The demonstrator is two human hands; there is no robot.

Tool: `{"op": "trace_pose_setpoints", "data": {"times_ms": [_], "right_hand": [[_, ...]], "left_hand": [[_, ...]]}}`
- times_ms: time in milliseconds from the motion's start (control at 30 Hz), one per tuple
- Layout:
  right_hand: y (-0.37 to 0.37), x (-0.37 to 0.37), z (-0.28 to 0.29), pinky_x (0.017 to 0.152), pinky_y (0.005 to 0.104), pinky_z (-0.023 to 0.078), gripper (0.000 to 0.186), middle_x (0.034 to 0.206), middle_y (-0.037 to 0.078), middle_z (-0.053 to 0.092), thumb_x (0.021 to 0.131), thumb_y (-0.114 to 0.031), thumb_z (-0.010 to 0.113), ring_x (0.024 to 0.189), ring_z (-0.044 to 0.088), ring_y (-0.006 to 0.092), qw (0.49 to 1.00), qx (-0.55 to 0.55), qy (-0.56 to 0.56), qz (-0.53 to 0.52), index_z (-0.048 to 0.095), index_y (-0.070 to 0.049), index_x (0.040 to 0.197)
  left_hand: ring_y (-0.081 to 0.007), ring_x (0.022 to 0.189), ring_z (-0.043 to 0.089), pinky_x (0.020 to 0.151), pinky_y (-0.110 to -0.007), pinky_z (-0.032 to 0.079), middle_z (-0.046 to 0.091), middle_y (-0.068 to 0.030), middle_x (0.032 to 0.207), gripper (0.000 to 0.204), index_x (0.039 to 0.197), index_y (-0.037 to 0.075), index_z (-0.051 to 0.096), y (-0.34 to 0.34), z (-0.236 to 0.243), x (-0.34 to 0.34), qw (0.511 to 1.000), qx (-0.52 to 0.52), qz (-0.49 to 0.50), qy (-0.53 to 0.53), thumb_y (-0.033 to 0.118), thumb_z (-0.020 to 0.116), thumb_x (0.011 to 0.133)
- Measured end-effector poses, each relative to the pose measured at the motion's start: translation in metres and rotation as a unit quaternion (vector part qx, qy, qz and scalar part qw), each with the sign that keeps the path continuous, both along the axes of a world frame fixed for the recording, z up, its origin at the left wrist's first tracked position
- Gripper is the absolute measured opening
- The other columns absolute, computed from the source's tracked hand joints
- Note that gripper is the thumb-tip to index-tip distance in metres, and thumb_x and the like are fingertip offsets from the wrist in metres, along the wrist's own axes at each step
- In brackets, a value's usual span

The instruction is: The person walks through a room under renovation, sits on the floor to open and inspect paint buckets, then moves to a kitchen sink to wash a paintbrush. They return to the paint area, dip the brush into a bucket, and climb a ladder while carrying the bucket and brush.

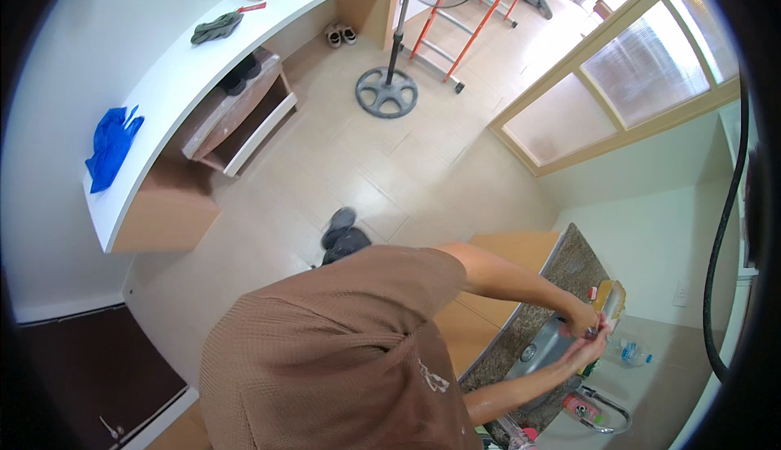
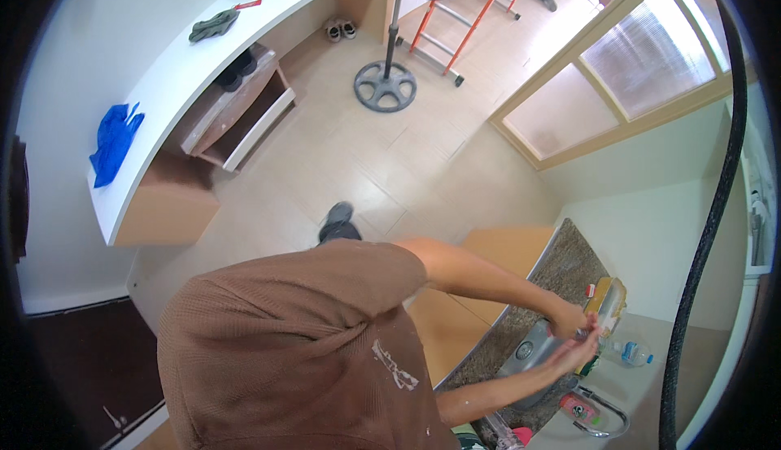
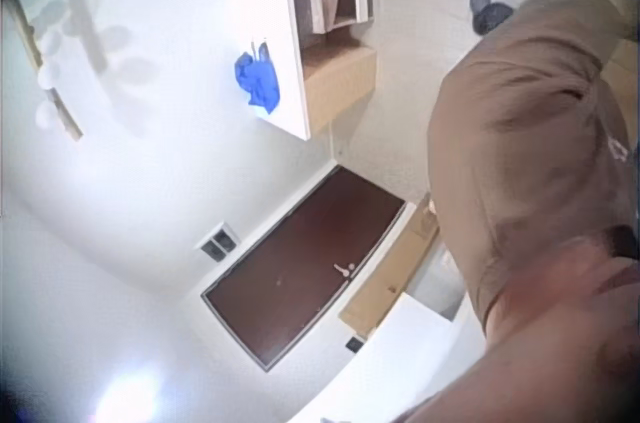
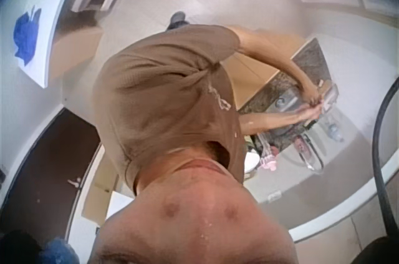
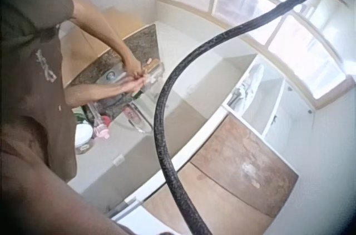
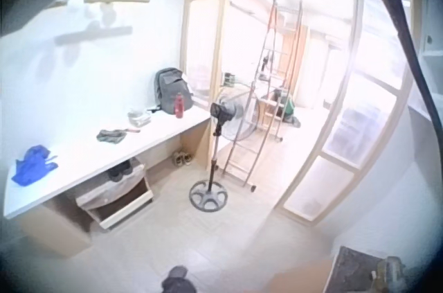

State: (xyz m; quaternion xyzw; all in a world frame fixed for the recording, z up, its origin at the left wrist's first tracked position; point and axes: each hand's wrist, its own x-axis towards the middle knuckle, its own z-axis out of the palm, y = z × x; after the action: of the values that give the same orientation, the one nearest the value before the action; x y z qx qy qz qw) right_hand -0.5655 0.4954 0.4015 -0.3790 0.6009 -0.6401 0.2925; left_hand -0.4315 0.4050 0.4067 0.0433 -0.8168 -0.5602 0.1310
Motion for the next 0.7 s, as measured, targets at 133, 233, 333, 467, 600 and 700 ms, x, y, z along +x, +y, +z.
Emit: {"op": "trace_pose_setpoints", "data": {"times_ms": [133, 233, 333, 467, 600, 700], "right_hand": [[0.006, 0.034, 0.071, 0.102, 0.0501, 0.035, 0.046, 0.129, 0.015, 0.052, 0.097, -0.038, 0.047, 0.120, 0.048, 0.0275, 0.996, -0.076, -0.057, 0.000, 0.053, 0.002, 0.118], [0.051, 0.005, 0.038, 0.101, 0.0483, 0.035, 0.045, 0.128, 0.012, 0.053, 0.096, -0.038, 0.047, 0.121, 0.046, 0.0267, 0.984, -0.051, -0.096, -0.143, 0.055, -0.001, 0.121], [0.065, 0.027, -0.013, 0.101, 0.0416, 0.032, 0.045, 0.130, 0.008, 0.050, 0.096, -0.040, 0.048, 0.123, 0.041, 0.0250, 0.960, 0.056, -0.141, -0.235, 0.056, -0.006, 0.123], [0.067, 0.133, -0.033, 0.100, 0.0374, 0.031, 0.048, 0.130, 0.006, 0.049, 0.095, -0.043, 0.050, 0.122, 0.041, 0.0226, 0.969, 0.076, -0.153, -0.176, 0.056, -0.004, 0.122], [0.054, 0.104, 0.008, 0.081, 0.0328, 0.046, 0.050, 0.124, 0.009, 0.054, 0.095, -0.042, 0.051, 0.104, 0.055, 0.0188, 0.989, 0.113, -0.030, -0.092, 0.054, -0.001, 0.123], [0.058, 0.081, 0.131, 0.101, 0.0368, 0.039, 0.043, 0.131, 0.013, 0.052, 0.095, -0.028, 0.050, 0.123, 0.049, 0.0239, 0.958, 0.100, 0.262, -0.065, 0.053, 0.001, 0.126]], "left_hand": [[-0.0387, 0.106, 0.058, 0.088, -0.051, 0.047, 0.058, -0.0262, 0.117, 0.055, 0.121, 0.004, 0.055, -0.050, 0.073, 0.000, 0.902, 0.268, -0.338, -0.016, 0.027, 0.071, 0.074], [-0.0412, 0.117, 0.050, 0.100, -0.057, 0.034, 0.057, -0.0280, 0.118, 0.057, 0.123, 0.003, 0.054, -0.038, 0.055, 0.036, 0.959, -0.010, 0.149, -0.239, 0.035, 0.069, 0.078], [-0.0395, 0.107, 0.055, 0.091, -0.055, 0.040, 0.058, -0.0270, 0.108, 0.048, 0.119, 0.001, 0.054, -0.019, 0.011, 0.083, 0.973, 0.004, 0.174, -0.153, 0.029, 0.064, 0.081], [-0.0373, 0.095, 0.061, 0.080, -0.052, 0.047, 0.060, -0.0256, 0.096, 0.036, 0.113, -0.002, 0.054, 0.019, -0.014, 0.134, 0.965, 0.235, -0.071, -0.091, 0.021, 0.057, 0.086], [-0.0352, 0.082, 0.067, 0.069, -0.049, 0.054, 0.061, -0.0242, 0.083, 0.026, 0.108, -0.005, 0.055, 0.031, -0.006, 0.142, 0.944, 0.294, -0.142, -0.050, 0.013, 0.050, 0.091], [-0.0311, 0.062, 0.068, 0.052, -0.041, 0.056, 0.055, -0.0145, 0.064, 0.016, 0.098, -0.006, 0.054, -0.014, -0.009, 0.155, 0.951, 0.282, -0.123, -0.022, 0.006, 0.045, 0.090]]}}
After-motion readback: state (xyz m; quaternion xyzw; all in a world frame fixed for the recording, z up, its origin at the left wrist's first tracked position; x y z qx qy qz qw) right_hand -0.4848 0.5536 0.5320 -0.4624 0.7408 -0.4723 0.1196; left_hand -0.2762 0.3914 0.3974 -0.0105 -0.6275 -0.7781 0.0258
